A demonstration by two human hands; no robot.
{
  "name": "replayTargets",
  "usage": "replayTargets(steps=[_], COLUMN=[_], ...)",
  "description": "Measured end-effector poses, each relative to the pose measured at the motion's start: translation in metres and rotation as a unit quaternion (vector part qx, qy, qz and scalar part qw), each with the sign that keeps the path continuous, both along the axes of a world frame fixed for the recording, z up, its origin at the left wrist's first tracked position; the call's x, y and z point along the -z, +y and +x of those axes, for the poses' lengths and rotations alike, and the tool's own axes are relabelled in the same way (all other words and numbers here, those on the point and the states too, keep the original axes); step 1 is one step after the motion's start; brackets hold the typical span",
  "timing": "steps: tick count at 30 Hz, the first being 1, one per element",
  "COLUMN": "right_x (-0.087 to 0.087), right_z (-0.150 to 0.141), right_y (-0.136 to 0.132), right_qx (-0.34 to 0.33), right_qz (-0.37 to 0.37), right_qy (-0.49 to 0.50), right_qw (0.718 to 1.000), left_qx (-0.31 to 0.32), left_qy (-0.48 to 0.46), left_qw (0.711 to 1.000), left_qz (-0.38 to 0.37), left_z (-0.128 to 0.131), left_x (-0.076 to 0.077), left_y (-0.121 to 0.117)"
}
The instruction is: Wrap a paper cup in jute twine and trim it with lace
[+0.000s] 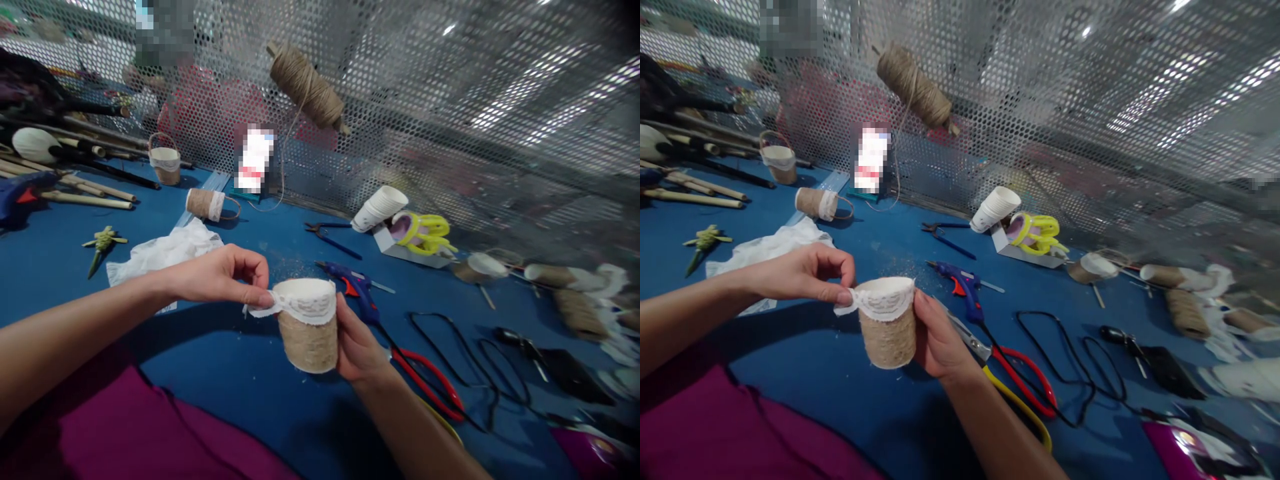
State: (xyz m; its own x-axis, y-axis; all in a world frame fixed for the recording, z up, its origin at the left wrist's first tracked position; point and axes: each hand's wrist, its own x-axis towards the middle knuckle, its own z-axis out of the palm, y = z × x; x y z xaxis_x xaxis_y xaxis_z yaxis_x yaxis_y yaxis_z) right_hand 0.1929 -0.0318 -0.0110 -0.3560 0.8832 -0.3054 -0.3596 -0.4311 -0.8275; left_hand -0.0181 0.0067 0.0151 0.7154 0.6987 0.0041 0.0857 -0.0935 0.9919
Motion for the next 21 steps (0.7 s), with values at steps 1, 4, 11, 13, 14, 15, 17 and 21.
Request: replayTargets(steps=[1, 4, 11, 13, 14, 15, 17, 21], right_x=[0.000, -0.001, 0.004, 0.006, 0.007, 0.008, 0.008, 0.010], right_z=[0.000, -0.001, -0.001, -0.002, -0.003, -0.004, -0.007, -0.011], right_y=[0.000, -0.001, -0.001, 0.001, 0.002, 0.003, 0.004, 0.003], right_qx=[0.001, -0.002, 0.006, 0.031, 0.045, 0.056, 0.068, 0.104], right_qz=[-0.004, -0.004, 0.024, 0.033, 0.039, 0.044, 0.054, 0.089], right_qy=[-0.002, -0.002, 0.005, 0.006, 0.007, 0.009, 0.010, -0.009], right_qw=[1.000, 1.000, 1.000, 0.999, 0.998, 0.997, 0.996, 0.991], left_qx=[0.000, 0.000, -0.105, -0.162, -0.182, -0.198, -0.218, -0.197], left_qy=[0.002, 0.008, 0.044, 0.077, 0.096, 0.111, 0.121, 0.100], left_qw=[1.000, 1.000, 0.992, 0.981, 0.975, 0.968, 0.961, 0.975], left_qz=[-0.001, -0.012, 0.051, 0.076, 0.089, 0.102, 0.118, 0.037], left_z=[0.000, 0.001, 0.004, 0.005, 0.005, 0.006, 0.008, 0.016], left_x=[0.000, 0.001, 0.011, 0.015, 0.017, 0.018, 0.019, 0.021], left_y=[0.000, 0.000, 0.003, 0.004, 0.004, 0.004, 0.002, -0.006])
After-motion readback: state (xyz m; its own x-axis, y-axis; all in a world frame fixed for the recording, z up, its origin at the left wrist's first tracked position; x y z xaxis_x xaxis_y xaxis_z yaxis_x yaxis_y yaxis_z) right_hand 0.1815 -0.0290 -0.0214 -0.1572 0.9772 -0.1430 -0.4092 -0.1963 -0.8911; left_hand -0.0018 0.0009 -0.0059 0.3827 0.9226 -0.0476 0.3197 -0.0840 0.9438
